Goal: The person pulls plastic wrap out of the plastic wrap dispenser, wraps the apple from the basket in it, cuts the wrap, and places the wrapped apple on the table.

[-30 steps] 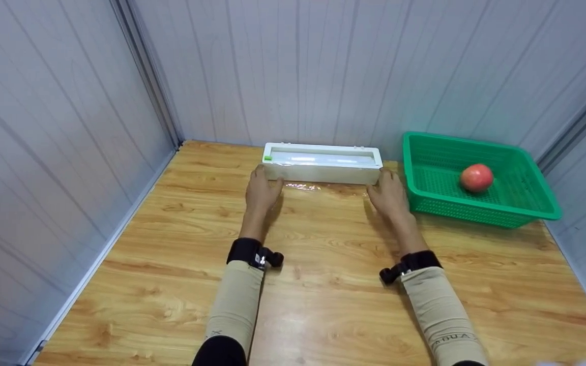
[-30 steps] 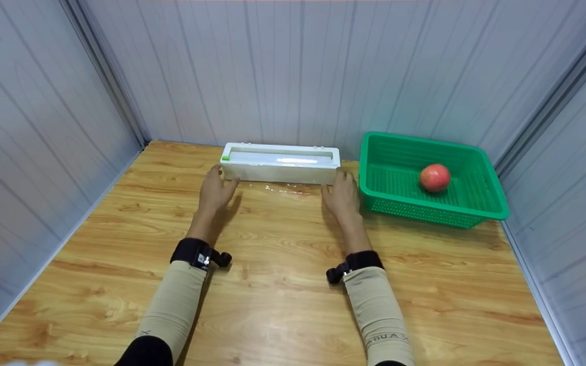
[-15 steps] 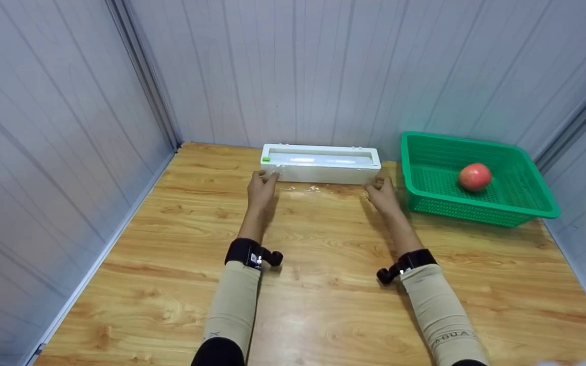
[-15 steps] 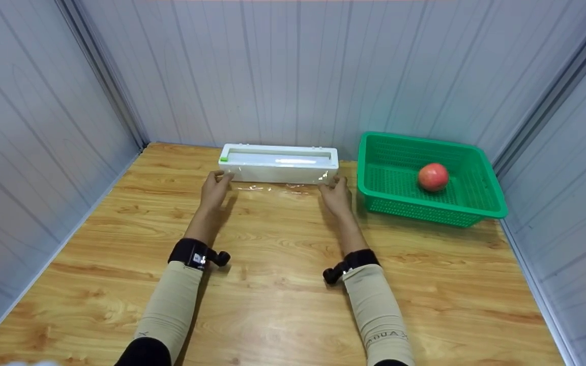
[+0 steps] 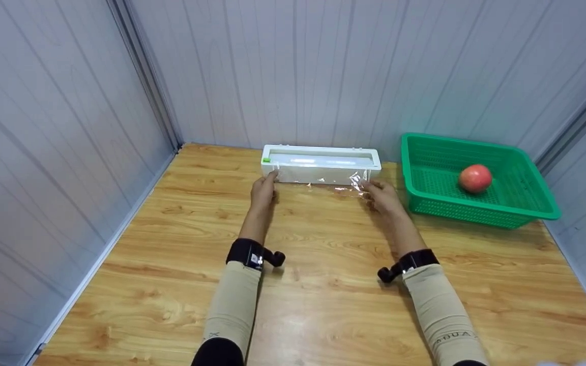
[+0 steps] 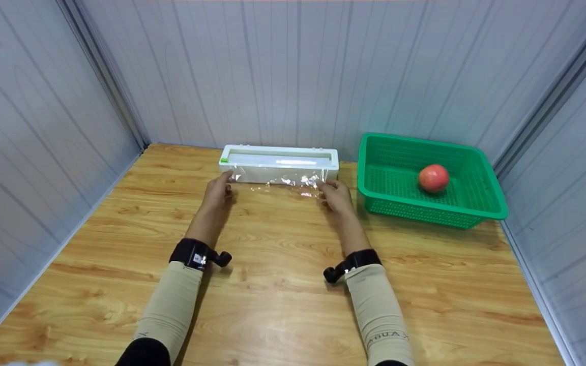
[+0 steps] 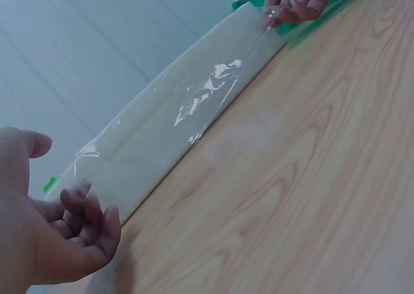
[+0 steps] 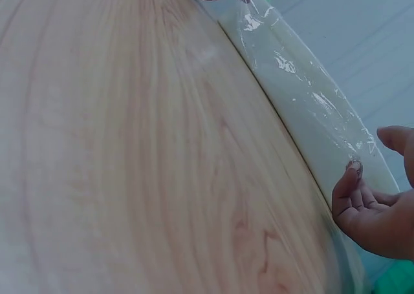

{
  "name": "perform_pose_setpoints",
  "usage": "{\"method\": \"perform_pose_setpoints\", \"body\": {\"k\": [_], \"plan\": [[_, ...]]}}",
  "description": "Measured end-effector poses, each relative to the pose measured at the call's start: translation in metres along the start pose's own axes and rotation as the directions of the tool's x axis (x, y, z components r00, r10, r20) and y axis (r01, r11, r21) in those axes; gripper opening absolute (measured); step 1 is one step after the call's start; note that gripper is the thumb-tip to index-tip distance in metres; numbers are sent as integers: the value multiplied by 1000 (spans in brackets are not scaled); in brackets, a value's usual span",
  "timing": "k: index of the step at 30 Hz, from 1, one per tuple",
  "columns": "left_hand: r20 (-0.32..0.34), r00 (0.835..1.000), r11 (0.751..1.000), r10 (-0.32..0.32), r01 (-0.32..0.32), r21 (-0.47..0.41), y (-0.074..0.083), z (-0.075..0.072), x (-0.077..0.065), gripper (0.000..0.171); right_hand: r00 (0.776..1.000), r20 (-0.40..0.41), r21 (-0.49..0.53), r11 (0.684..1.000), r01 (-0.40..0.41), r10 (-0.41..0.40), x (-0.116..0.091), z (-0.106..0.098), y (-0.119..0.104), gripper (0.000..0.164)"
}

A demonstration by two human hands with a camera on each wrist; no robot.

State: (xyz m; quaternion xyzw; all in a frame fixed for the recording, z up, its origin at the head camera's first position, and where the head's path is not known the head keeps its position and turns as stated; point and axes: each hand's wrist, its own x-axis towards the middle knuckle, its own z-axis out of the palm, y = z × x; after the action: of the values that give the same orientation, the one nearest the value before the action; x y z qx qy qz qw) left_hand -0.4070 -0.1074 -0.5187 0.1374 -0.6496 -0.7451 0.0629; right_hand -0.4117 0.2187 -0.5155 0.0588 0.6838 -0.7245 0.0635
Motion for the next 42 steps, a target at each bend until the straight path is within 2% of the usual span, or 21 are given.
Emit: {"method": "perform_pose_setpoints", "body": {"k": [3,6,8,11,13,15,17,20,22,25,29,36,40,42], "plan": [[-34,998,997,-44,42,-61,1,4,1,44,1000,-2,2,1000,-16,16,1,-3,0,45],[-48,993,977,-105,94,-194,3,5,4,40,999,-10,27,999,-33,33,2,-4,-1,35],[-28,988,938,-149,132,-320,4,5,6,40,999,-14,52,998,-38,39,2,-4,-1,27],[37,978,848,-203,195,-493,6,2,8,38,999,-17,98,994,-42,44,3,-2,-1,16],[88,973,793,-213,225,-566,6,2,8,38,999,-18,123,991,-44,47,3,-1,-2,14],[121,969,754,-213,242,-611,7,1,8,37,999,-17,136,989,-49,52,4,1,-2,12],[134,968,736,-211,248,-630,7,2,8,32,998,-21,143,988,-51,54,5,4,-3,12],[135,966,737,-219,255,-627,8,3,6,20,999,-18,154,987,-48,51,7,6,-2,12],[130,968,750,-215,249,-612,9,4,6,15,999,-8,170,984,-44,46,7,8,-1,14],[139,970,762,-199,243,-601,10,4,6,24,999,13,207,977,-51,49,8,9,-1,14],[171,968,757,-182,249,-604,10,2,7,39,997,39,268,961,-75,67,8,10,-1,11],[179,971,814,-157,230,-534,7,1,9,44,995,54,331,938,-98,85,7,12,1,7],[172,975,824,-141,212,-525,7,0,9,47,997,24,328,941,-79,75,7,15,1,16],[176,975,815,-135,210,-540,7,0,8,49,998,15,336,939,-65,63,6,17,1,26]]}}
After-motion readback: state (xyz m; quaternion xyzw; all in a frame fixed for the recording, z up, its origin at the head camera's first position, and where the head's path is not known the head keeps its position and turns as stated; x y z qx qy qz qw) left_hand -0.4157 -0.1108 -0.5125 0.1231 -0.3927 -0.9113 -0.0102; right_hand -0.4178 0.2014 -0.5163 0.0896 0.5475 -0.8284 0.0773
